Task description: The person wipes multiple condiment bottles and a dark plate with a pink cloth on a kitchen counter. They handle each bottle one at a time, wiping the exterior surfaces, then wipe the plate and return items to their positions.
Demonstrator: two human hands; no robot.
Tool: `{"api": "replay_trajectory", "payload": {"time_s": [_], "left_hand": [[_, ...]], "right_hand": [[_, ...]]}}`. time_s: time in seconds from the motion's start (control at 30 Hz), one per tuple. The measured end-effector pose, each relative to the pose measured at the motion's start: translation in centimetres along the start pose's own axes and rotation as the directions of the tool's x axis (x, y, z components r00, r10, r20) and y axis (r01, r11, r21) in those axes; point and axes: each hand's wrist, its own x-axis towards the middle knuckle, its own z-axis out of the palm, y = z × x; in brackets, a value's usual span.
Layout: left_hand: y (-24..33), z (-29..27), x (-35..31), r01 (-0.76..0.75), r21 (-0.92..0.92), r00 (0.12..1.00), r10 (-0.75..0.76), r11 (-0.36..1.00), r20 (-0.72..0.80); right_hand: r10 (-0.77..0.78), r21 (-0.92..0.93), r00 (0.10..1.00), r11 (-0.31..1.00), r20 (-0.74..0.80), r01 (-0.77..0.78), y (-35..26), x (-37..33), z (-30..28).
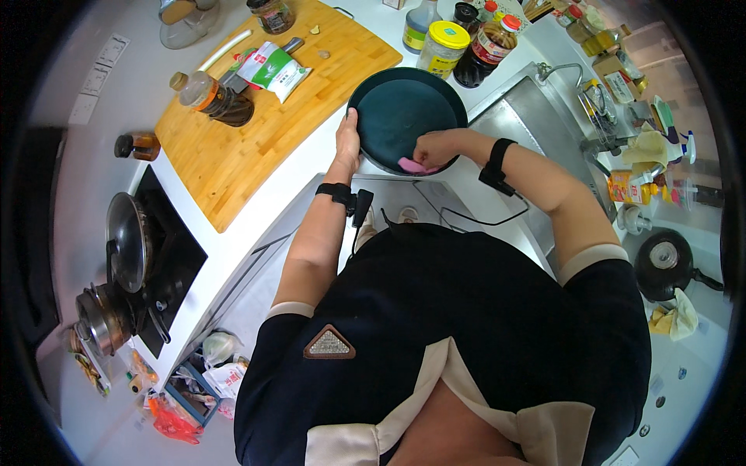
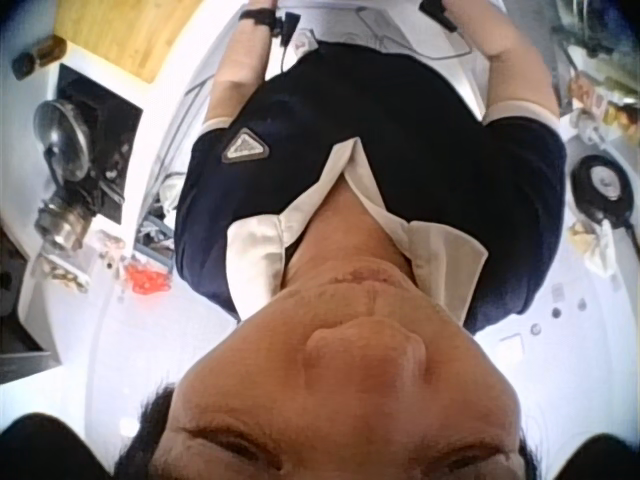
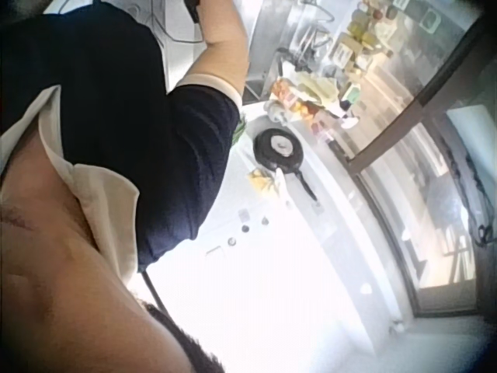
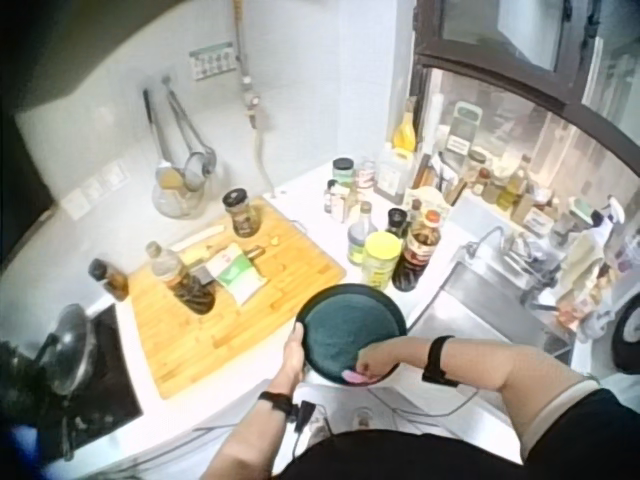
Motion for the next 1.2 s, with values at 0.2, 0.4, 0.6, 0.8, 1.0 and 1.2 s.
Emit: {"api": "replay_trajectory", "payload": {"time_s": [0.2,0.4,0.6,0.8,1.0,1.2], "left_hand": [[0.1,0.6,0.0,0.057,0.079,0.998,-0.054,0.995,-0.041],[1.9,0.3,0.3,0.122,0.100,0.992,-0.122,0.988,-0.001],[3.9,-0.3,-1.0,0.018,0.216,1.000,-0.020,0.976,0.009],[2.8,-1.9,-2.3,0.063,0.216,0.996,-0.048,0.974,-0.075],[0.9,-1.3,-4.1,0.171,0.172,0.981,-0.183,0.970,0.058],[-0.3,-0.3,-3.8,0.159,0.034,0.987,-0.160,0.987,0.016]], "right_hand": [[0.108,-0.562,0.975,0.802,-0.196,-0.202,0.3,-3.2,-0.9],[0.089,-0.577,0.875,0.719,-0.477,-0.388,2.4,-4.5,-1.7],[0.135,0.505,0.901,0.857,-0.412,0.102,4.5,-4.5,-4.8],[0.135,0.131,0.491,0.990,-0.861,-0.043,3.7,-3.8,-3.5],[-0.020,-0.156,0.627,0.974,-0.778,-0.162,-0.2,-0.1,0.5],[-0.280,-0.329,0.774,0.939,-0.568,0.099,-0.3,1.8,-0.9]]}}
